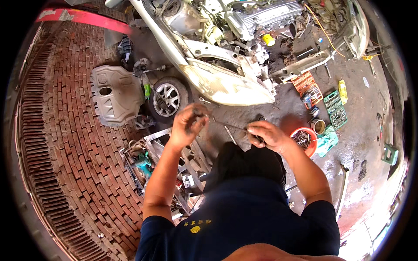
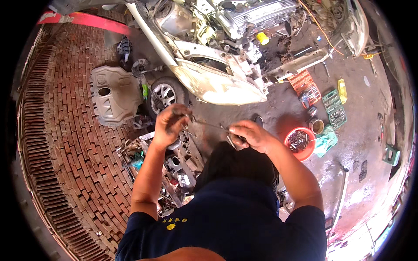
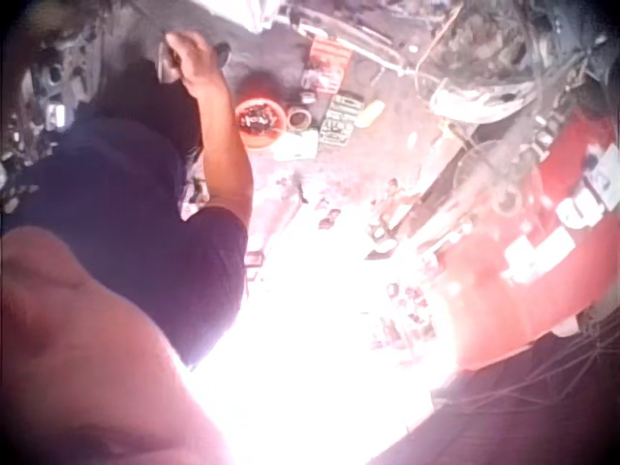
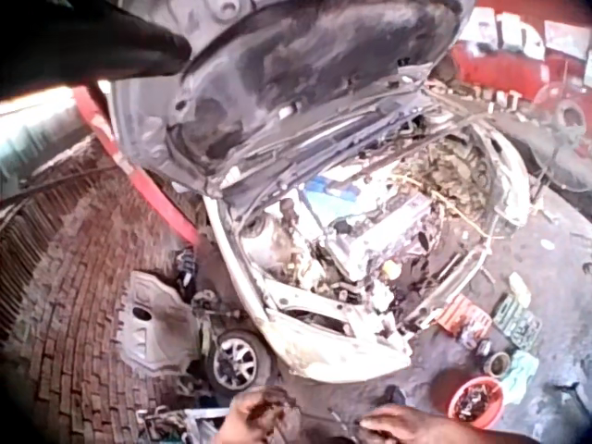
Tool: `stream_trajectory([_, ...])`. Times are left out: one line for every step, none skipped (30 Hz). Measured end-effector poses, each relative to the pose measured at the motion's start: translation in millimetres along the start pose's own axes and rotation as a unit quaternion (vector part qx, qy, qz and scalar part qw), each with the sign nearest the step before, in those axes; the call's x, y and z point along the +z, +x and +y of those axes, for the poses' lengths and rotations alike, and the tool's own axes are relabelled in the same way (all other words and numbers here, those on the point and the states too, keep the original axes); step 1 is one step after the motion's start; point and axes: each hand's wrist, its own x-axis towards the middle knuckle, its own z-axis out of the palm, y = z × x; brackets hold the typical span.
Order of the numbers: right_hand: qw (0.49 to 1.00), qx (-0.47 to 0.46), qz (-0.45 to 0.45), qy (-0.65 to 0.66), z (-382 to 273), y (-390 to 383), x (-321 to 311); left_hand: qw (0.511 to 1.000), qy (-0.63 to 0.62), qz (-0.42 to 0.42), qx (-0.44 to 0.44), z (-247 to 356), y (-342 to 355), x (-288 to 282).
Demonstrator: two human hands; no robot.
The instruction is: The person works on a car engine with the hood open, using a wrench and socket to loosen and remove bolts. They remove a metal bracket and a hose, placing the removed parts and fasteners on the floor or into a red bowl. The person then wipes the hose with a cloth.
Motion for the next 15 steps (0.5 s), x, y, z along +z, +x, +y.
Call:
stream_trajectory([1.0, 0.011, 0.005, 0.014, -17.7, 13.1, 0.7, 0.999, -0.044, 0.012, 0.006, -8.5, 16.1, -9.3])
stream_trajectory([0.999, 0.023, 0.011, 0.03, -34.6, 25.3, 4.4, 0.999, -0.017, 0.038, 0.02, -12.1, 32.5, -16.5])
stream_trajectory([0.998, 0.007, 0.026, 0.062, -52.6, 38.2, 13.5, 0.997, -0.027, 0.069, 0.023, -16.5, 48.8, -23.6])
stream_trajectory([0.998, -0.022, 0.038, 0.055, -61.2, 56.5, 8.0, 0.994, -0.037, 0.099, 0.027, -22.3, 65.2, -32.5])
stream_trajectory([0.995, -0.044, 0.078, 0.038, -76.7, 70.0, 8.7, 0.992, -0.026, 0.121, 0.009, -29.7, 83.9, -43.5])
stream_trajectory([0.991, -0.066, 0.115, 0.024, -94.0, 85.1, 11.8, 0.99, -0.009, 0.142, -0.011, -30.1, 102.8, -55.4])
stream_trajectory([0.979, -0.085, 0.184, -0.005, -109.6, 103.3, 16.2, 0.985, -0.047, 0.166, -0.004, -27.0, 120.7, -66.7])
stream_trajectory([0.962, -0.104, 0.25, -0.034, -122.7, 124.9, 16.6, 0.982, -0.034, 0.186, 0.014, -40.9, 135.6, -85.3])
stream_trajectory([0.946, -0.168, 0.263, -0.088, -131.8, 151.1, 6.6, 0.981, -0.03, 0.192, 0.025, -54.6, 153.2, -104.2])
stream_trajectory([0.932, -0.192, 0.294, -0.093, -143.8, 174.9, 1.2, 0.98, -0.025, 0.196, 0.038, -66.2, 173.3, -125.4])
stream_trajectory([0.932, -0.184, 0.301, -0.08, -158.0, 198.0, -8.2, 0.98, 0.01, 0.195, 0.046, -77.8, 195.9, -145.3])
stream_trajectory([0.93, -0.176, 0.315, -0.067, -172.3, 219.2, -20.9, 0.979, 0.039, 0.191, 0.054, -89.2, 221.0, -163.1])
stream_trajectory([0.917, -0.19, 0.348, -0.048, -187.2, 244.0, -36.4, 0.976, 0.105, 0.191, 0.004, -97.0, 250.0, -180.5])
stream_trajectory([0.906, -0.202, 0.372, -0.021, -195.6, 279.2, -41.3, 0.968, 0.137, 0.18, 0.11, -113.0, 282.1, -204.2])
stream_trajectory([0.888, -0.186, 0.419, 0.034, -213.8, 312.7, -28.6, 0.946, 0.21, 0.175, 0.175, -132.8, 313.1, -247.0])
